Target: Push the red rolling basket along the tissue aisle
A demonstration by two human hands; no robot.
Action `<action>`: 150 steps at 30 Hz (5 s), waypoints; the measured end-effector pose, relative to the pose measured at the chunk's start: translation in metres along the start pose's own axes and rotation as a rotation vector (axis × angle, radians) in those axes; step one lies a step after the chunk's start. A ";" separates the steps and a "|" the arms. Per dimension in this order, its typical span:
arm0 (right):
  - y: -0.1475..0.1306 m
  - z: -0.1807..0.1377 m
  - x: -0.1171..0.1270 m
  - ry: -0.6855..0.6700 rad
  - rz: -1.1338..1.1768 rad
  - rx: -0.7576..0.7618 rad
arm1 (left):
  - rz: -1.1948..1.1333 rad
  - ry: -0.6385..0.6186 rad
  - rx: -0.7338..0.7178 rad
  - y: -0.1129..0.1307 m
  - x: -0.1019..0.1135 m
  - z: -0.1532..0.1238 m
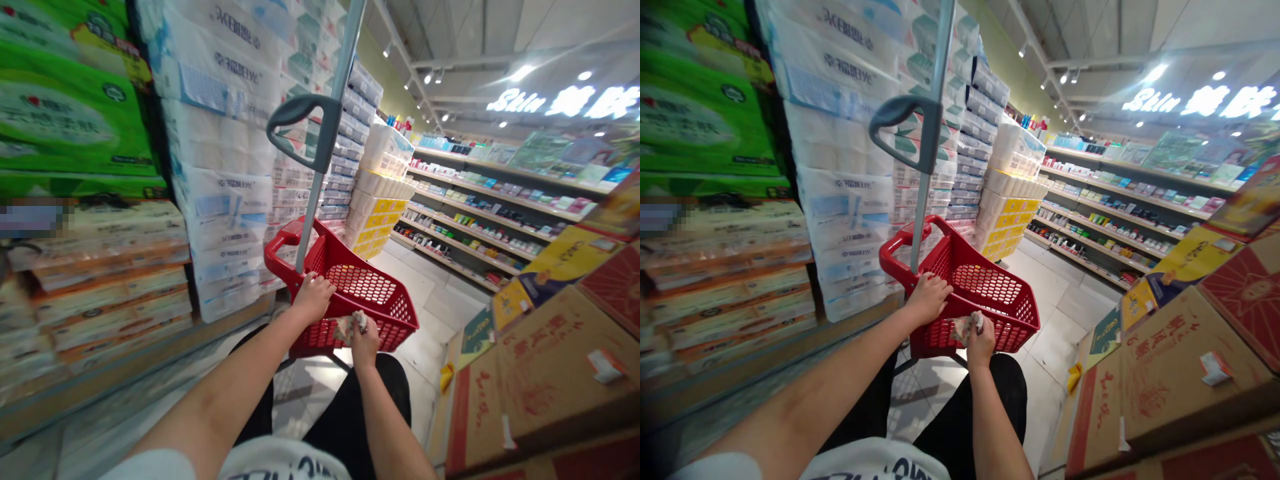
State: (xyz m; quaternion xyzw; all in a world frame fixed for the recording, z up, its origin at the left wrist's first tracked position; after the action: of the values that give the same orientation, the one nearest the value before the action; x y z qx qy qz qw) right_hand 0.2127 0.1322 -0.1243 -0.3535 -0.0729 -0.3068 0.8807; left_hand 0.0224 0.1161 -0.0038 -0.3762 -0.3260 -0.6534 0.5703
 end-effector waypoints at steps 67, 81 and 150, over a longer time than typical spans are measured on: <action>-0.052 -0.005 -0.036 -0.249 0.004 0.212 | -0.014 0.004 -0.001 -0.001 0.008 -0.010; -0.062 -0.022 -0.073 -0.366 0.107 0.270 | -0.018 0.024 -0.016 -0.001 0.009 -0.011; 0.033 0.029 0.044 -0.107 -0.172 -0.011 | 0.019 0.028 0.002 -0.002 0.004 -0.005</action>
State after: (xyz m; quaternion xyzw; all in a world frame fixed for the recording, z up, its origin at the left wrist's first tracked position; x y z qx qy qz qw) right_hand 0.2700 0.1493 -0.1069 -0.3664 -0.1481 -0.3623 0.8441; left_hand 0.0199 0.1100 -0.0025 -0.3693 -0.3151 -0.6528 0.5816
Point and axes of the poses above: each hand's wrist, its own z-axis towards the middle knuckle, its own x-axis out of the back of the hand, y = z × x, the point moved 10 cm from there along z, towards the middle knuckle, and after that the axes turned 12 degrees about x, right-handed, at the moved point
